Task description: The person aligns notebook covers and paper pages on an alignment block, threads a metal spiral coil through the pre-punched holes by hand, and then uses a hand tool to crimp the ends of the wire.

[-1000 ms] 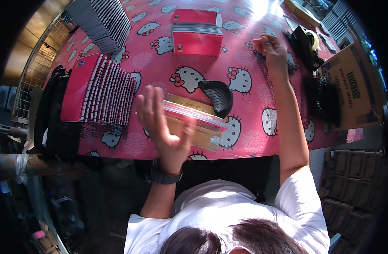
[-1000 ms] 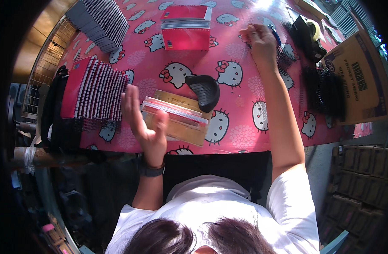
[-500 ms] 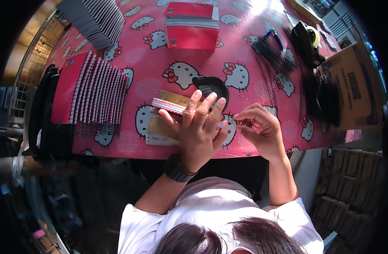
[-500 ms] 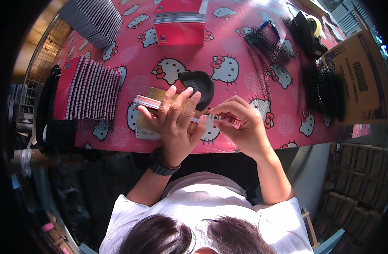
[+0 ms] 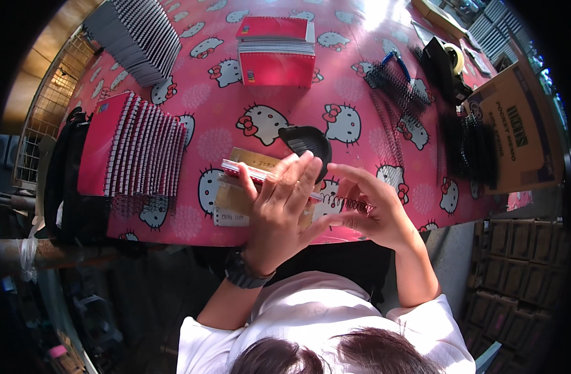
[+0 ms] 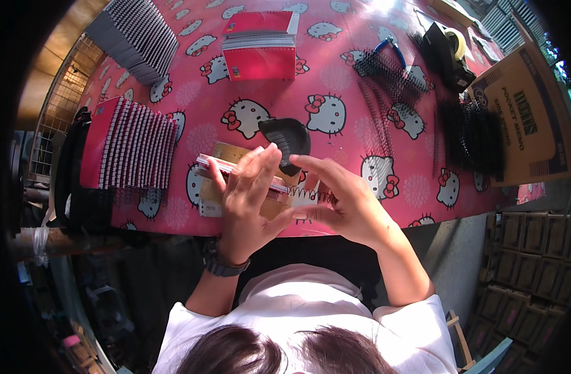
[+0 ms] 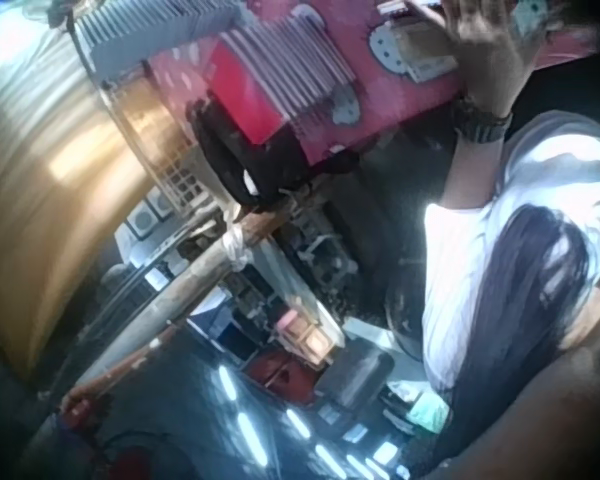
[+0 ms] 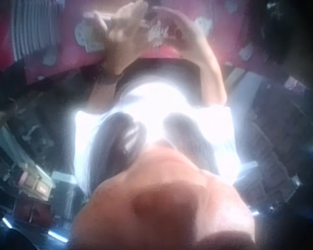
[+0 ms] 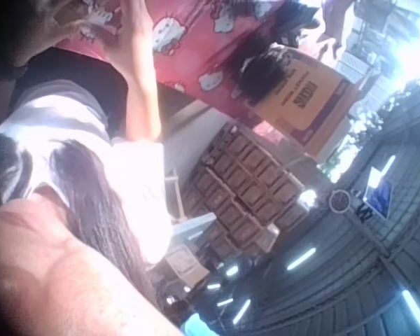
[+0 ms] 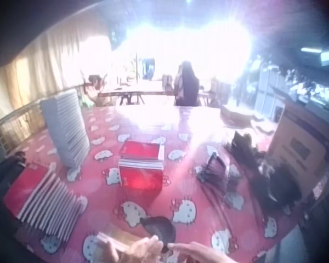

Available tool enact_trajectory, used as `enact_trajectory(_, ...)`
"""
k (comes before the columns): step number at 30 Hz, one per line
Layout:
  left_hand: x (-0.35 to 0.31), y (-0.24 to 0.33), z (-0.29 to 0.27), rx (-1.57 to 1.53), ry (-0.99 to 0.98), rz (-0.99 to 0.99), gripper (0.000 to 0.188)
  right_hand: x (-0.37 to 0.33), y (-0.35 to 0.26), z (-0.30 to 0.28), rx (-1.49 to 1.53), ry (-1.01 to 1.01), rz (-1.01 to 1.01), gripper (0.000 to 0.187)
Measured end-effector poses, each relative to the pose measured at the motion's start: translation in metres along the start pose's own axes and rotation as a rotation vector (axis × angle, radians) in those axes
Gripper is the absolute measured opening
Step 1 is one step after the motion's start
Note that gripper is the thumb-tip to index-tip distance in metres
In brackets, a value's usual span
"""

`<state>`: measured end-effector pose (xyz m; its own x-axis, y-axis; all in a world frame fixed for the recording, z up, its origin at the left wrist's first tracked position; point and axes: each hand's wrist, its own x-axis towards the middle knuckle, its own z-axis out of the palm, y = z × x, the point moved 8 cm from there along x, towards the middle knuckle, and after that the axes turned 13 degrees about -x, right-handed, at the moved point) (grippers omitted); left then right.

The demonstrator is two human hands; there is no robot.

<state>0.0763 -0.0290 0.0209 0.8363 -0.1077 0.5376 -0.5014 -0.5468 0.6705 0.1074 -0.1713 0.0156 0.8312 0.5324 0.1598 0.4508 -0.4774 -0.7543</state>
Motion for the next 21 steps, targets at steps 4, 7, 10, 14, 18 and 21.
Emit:
enact_trajectory(4,-0.003,-0.003,-0.007,-0.025,-0.152,0.189,0.022,0.008,0.0,0.009,0.073,-0.114,0.042,0.046)
enact_trajectory(7,0.002,-0.007,-0.008,-0.008,-0.165,0.157,0.02,0.024,0.014,0.011,0.143,-0.212,0.126,0.038)
enact_trajectory(10,0.006,-0.002,-0.008,-0.04,-0.137,0.156,0.018,0.059,0.032,0.0,-0.019,-0.048,-0.068,0.037)
enact_trajectory(14,0.001,-0.013,-0.003,0.002,-0.219,0.114,0.024,0.079,0.027,0.025,-0.428,-0.165,-0.333,0.045)
enact_trajectory(18,0.004,-0.004,-0.009,0.01,-0.115,0.069,0.02,0.079,0.042,0.022,-0.415,-0.402,-0.197,0.06)
enact_trajectory(21,0.001,-0.008,-0.007,0.021,-0.154,0.17,0.026,0.071,0.053,0.019,-0.47,-0.4,-0.124,0.065)
